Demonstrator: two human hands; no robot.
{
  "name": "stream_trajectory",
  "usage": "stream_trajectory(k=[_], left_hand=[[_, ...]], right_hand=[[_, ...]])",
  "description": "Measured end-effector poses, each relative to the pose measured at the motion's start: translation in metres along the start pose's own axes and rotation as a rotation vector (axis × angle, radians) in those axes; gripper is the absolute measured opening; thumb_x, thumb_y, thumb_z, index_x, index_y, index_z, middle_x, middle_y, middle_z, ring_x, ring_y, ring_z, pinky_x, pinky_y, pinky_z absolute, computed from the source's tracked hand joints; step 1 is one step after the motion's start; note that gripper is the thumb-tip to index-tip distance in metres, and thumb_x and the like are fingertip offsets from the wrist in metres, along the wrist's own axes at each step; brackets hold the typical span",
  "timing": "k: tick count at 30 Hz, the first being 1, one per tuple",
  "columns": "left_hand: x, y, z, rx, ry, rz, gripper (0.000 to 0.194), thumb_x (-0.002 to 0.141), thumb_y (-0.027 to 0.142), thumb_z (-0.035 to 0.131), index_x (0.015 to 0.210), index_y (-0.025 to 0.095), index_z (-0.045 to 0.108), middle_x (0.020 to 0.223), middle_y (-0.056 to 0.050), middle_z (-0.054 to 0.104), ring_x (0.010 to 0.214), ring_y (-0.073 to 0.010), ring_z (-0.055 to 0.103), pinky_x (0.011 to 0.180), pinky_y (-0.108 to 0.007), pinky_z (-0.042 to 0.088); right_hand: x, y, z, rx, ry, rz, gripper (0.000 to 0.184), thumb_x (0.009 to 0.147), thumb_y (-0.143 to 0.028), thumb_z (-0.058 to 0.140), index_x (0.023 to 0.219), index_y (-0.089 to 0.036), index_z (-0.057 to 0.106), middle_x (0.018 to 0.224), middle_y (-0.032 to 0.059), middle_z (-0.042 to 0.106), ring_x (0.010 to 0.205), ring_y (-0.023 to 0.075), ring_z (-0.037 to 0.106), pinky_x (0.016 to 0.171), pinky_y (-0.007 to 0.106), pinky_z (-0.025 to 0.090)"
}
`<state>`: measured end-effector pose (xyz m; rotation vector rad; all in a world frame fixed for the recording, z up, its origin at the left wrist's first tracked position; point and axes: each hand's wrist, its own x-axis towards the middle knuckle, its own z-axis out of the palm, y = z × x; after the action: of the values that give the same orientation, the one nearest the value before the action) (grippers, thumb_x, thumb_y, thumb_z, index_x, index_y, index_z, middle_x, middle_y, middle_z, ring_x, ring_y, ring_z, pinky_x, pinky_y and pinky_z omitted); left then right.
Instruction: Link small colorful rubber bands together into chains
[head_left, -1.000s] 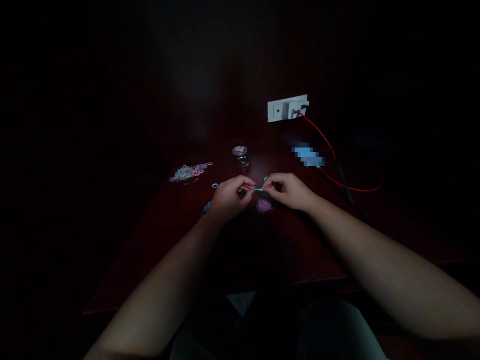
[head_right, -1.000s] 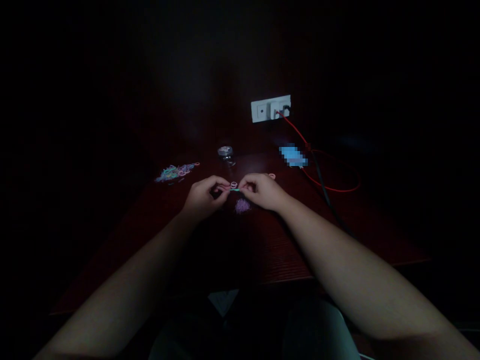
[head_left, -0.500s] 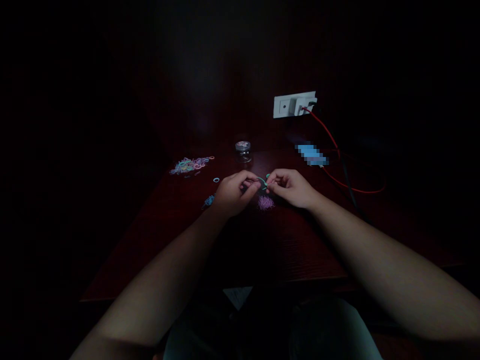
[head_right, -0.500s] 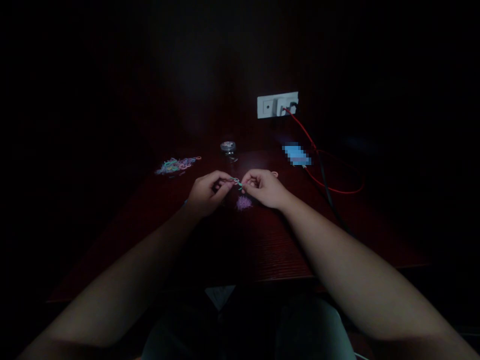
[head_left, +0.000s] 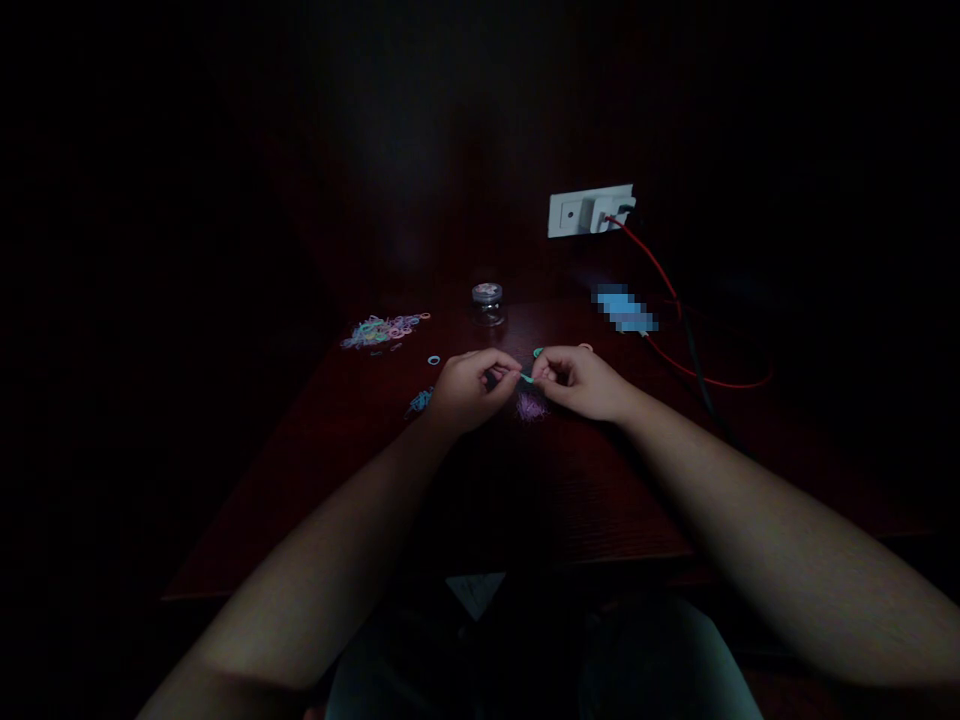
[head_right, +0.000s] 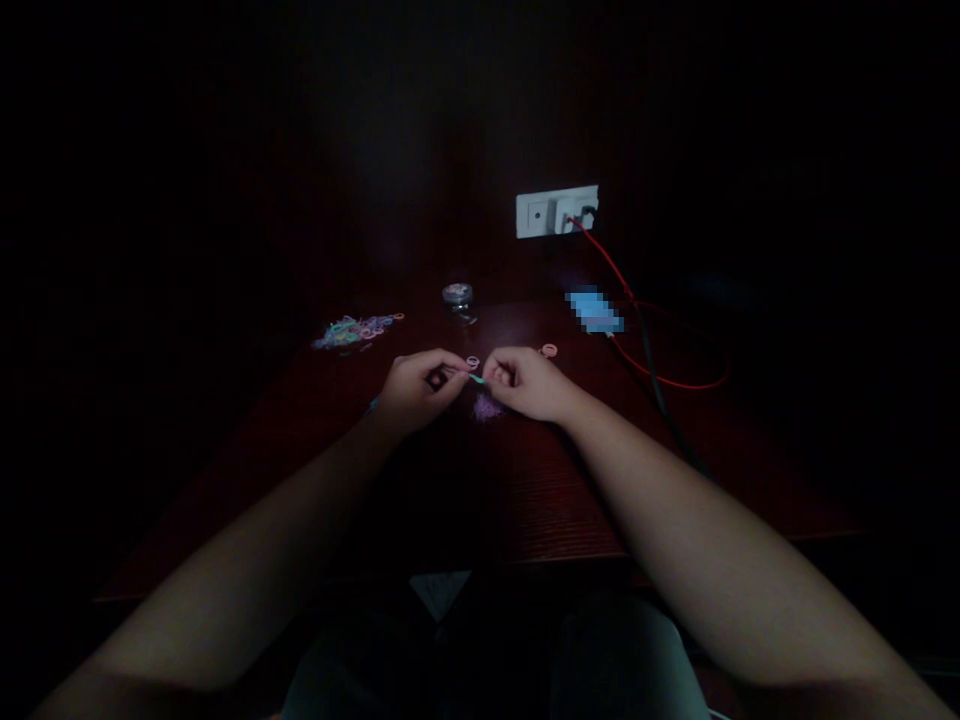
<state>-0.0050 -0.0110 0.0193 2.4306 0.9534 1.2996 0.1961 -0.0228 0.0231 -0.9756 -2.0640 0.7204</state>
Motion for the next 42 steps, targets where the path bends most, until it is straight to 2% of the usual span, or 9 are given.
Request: stream_trajectory(k=[11,18,22,30,42], left_hand=[[-0.0011,0.0018,0.0028,0.028,-0.004,0.03,0.009,0.08,0.023,0.061,0.085,0.021,0.068,0.08,-0.001,0.07,0.066,-0.0103,0.059,0.061,-0.023,0.047],[-0.0016,0.003,0.0031,0.012,-0.001,0.022,0.005,0.079,0.021,0.062,0.082,0.021,0.066,0.077,0.0,0.069,0.068,-0.0106,0.06,0.064,-0.024,0.048],[-0.001,0.0028,0.0025,0.037,0.009,0.015,0.004,0.078,0.02,0.062,0.08,0.02,0.066,0.078,0.0,0.068,0.07,-0.0115,0.06,0.064,-0.024,0.048],[0.0008,0.0013,0.0014,0.028,-0.019,0.068,0.004,0.079,0.018,0.061,0.08,0.02,0.065,0.08,-0.001,0.068,0.072,-0.0117,0.059,0.065,-0.025,0.047],[-0.0017,0.0032,0.0001,0.029,-0.035,0.058,0.006,0.078,0.022,0.063,0.083,0.019,0.066,0.081,-0.002,0.068,0.073,-0.0126,0.059,0.066,-0.026,0.047]], right_hand=[[-0.0016,0.0018,0.0026,0.077,-0.019,-0.01,0.015,0.077,-0.03,0.061,0.082,-0.016,0.061,0.064,-0.0015,0.054,0.058,0.0105,0.047,0.056,0.024,0.039],[-0.001,-0.0031,-0.0008,-0.047,0.049,-0.043,0.015,0.079,-0.029,0.06,0.077,-0.015,0.065,0.066,0.0004,0.053,0.059,0.0105,0.046,0.056,0.024,0.037],[-0.001,-0.0035,-0.0019,-0.071,0.061,-0.025,0.015,0.078,-0.029,0.061,0.078,-0.015,0.066,0.061,-0.0015,0.05,0.057,0.0098,0.043,0.055,0.024,0.035],[-0.0012,-0.0019,-0.0007,0.0,0.04,0.011,0.021,0.079,-0.034,0.062,0.08,-0.013,0.066,0.06,-0.0019,0.049,0.054,0.009,0.04,0.052,0.023,0.033],[0.0005,0.0043,0.0006,0.093,0.02,0.048,0.024,0.079,-0.036,0.061,0.082,-0.013,0.066,0.062,0.0002,0.055,0.055,0.0096,0.046,0.051,0.023,0.037]])
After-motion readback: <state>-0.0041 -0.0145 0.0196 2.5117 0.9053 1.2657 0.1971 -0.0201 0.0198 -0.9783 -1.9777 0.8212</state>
